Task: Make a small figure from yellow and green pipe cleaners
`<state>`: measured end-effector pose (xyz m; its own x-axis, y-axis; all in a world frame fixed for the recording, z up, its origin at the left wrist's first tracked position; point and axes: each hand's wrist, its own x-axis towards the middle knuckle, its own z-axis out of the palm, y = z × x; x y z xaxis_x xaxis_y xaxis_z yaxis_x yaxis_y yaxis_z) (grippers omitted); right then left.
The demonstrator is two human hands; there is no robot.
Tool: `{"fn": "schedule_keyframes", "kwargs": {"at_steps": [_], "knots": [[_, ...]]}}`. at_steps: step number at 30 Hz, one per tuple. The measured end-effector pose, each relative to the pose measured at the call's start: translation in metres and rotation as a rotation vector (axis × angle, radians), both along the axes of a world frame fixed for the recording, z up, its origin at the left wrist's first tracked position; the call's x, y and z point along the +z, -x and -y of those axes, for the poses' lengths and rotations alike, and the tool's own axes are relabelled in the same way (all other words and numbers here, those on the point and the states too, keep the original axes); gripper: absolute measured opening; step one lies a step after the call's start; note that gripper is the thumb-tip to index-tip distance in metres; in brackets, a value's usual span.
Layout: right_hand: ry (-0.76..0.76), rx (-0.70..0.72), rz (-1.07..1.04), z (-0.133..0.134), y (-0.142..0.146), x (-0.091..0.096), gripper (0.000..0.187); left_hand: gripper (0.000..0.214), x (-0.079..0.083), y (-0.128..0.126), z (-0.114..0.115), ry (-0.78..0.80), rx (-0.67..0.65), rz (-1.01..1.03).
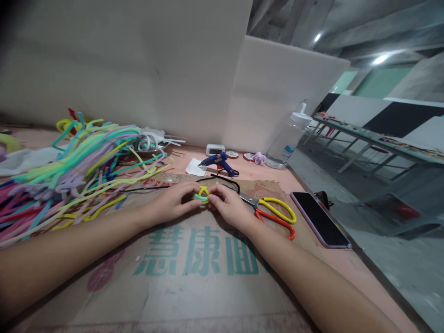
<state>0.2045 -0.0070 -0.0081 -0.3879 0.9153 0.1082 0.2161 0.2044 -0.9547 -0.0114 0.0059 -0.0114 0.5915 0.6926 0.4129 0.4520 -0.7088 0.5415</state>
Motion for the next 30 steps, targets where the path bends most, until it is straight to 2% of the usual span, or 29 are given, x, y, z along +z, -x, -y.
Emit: {"fn": "schedule_keyframes", "kwargs": {"at_steps": [7, 13, 22, 30], "knots": [[0.0, 0.008, -0.005, -0.002, -0.0004, -0.0042, 0.019, 0.028, 0.0009, 0.0007, 0.0025, 0.092, 0.017, 0.039], [0.006, 0.005, -0.012, -0.0011, 0.0007, -0.0024, 0.02, 0.031, 0.0024, 0.0006, 0.0024, 0.063, 0.019, 0.015], [0.007, -0.008, 0.007, -0.0001, 0.0011, 0.0003, 0.022, 0.026, 0.0014, 0.0002, -0.0005, -0.009, -0.02, -0.06], [0.0, 0.005, 0.005, -0.0024, -0.0016, -0.0044, 0.021, 0.03, 0.0006, 0.0006, 0.0013, 0.055, 0.021, -0.004]]}}
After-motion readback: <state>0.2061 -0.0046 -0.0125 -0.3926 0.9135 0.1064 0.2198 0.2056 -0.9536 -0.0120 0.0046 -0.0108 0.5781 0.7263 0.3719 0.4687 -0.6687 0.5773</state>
